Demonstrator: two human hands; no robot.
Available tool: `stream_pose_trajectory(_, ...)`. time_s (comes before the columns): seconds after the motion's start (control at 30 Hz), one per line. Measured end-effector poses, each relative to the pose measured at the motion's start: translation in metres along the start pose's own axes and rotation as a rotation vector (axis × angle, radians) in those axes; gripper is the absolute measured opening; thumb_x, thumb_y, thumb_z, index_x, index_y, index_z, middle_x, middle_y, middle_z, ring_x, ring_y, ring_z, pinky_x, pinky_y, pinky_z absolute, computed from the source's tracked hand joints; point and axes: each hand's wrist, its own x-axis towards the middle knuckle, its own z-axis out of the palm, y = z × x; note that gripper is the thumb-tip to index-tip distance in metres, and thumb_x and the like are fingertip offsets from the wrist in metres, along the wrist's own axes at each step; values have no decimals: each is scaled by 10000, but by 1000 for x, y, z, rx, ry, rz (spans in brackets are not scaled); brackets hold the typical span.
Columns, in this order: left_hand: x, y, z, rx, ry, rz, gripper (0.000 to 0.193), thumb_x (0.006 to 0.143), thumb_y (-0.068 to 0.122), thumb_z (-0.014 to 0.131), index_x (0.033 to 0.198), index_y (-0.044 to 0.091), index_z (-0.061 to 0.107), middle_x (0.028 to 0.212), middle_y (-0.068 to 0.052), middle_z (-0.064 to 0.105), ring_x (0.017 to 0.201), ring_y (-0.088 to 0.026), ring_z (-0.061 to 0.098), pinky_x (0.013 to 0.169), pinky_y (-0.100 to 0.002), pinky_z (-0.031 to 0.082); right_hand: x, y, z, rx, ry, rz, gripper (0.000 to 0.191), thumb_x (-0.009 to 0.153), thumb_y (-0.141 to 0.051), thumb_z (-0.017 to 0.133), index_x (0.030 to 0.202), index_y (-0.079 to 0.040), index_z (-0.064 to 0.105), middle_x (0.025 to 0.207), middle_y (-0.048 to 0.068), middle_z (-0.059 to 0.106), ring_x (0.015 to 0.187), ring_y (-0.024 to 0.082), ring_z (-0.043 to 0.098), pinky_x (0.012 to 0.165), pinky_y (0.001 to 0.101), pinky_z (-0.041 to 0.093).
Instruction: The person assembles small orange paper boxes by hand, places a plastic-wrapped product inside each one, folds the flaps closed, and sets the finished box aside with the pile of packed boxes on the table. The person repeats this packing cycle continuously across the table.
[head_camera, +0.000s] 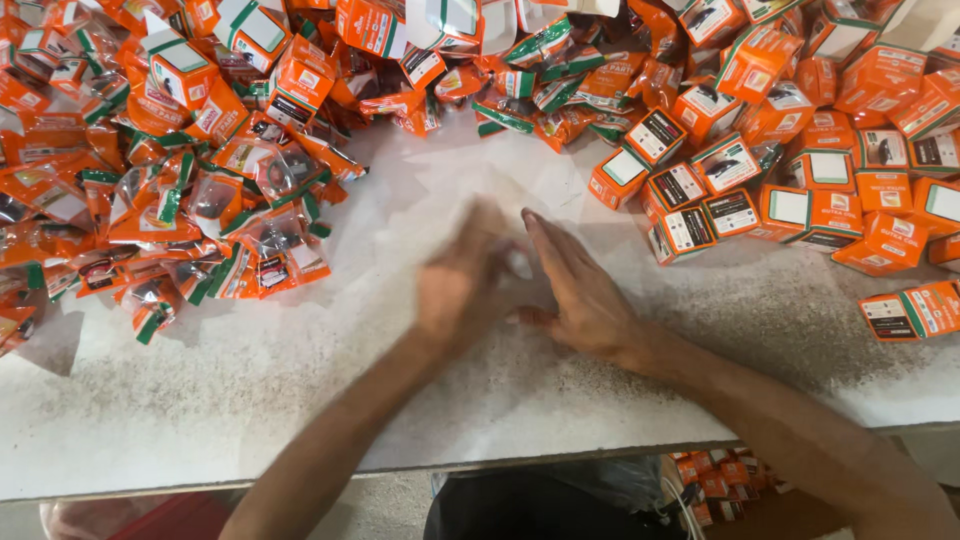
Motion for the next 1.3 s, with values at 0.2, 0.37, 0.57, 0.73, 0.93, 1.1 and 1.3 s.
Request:
stream_pose_trajectory(0.2, 127, -78, 43, 174, 32, -135, 195, 1015, 126, 645, 1209, 133, 636, 1039, -100, 766, 897, -269, 783, 779, -414, 609, 25, 86, -27, 129, 64, 313, 678, 969, -268, 725, 1492, -2, 386, 1358, 228, 617, 1246, 372, 650, 1032, 446, 527)
stream_pose_trajectory(0.37, 199, -166, 48, 569, 170, 127, 672, 810, 62, 707, 1437, -14, 476, 1397, -219, 539, 1246, -442, 511, 958, -538, 540, 31, 120, -32, 203, -12, 200, 622, 975, -246, 704, 1463, 1, 408, 1342, 238, 610, 1247, 382, 635, 1020, 453, 522)
stream_pose_trajectory(0.57, 187, -139, 39, 527, -80, 238, 493, 841, 86, 727, 1289, 3, 537, 1171, -199, 649, 1009, -442, 605, 778, -537, 539, 34, 125, -61, 123, 60, 144, 575, 926, -221, 753, 1373, 36, 497, 1324, 231, 597, 1230, 385, 613, 1027, 444, 494)
stream_pose_trajectory(0.73, 143, -75, 36, 268, -150, 65, 305, 893, 56, 745, 1124, 55, 546, 1007, -139, 689, 919, -359, 691, 768, -474, 583, 28, 129, -71, 124, 18, 109, 526, 826, -245, 849, 1234, 9, 637, 1192, 175, 681, 1115, 349, 662, 972, 426, 520)
stream_pose_trajectory(0.93, 102, 6, 46, -211, 124, 415, 528, 828, -61, 761, 1270, 32, 486, 1307, -220, 579, 1160, -354, 666, 896, -441, 609, 35, 125, -74, 129, 8, 153, 572, 703, -202, 905, 1190, -16, 669, 1116, 152, 716, 1027, 340, 691, 893, 422, 536)
stream_pose_trajectory(1.1, 101, -2, 49, 105, 30, 550, 556, 801, 28, 821, 1303, 32, 582, 1315, -153, 603, 1246, -364, 611, 1116, -605, 463, 44, 121, -58, 89, 21, 135, 505, 726, -126, 862, 1188, -38, 679, 1126, 132, 721, 1054, 334, 692, 908, 413, 549)
stream_pose_trajectory(1.3, 102, -12, 65, 316, 76, 361, 392, 775, 116, 809, 1146, 103, 682, 1414, -242, 480, 1378, -498, 411, 1142, -699, 276, 45, 129, -51, 152, 13, 171, 562, 735, -195, 889, 1222, -25, 667, 1102, 148, 698, 1020, 344, 671, 884, 432, 534)
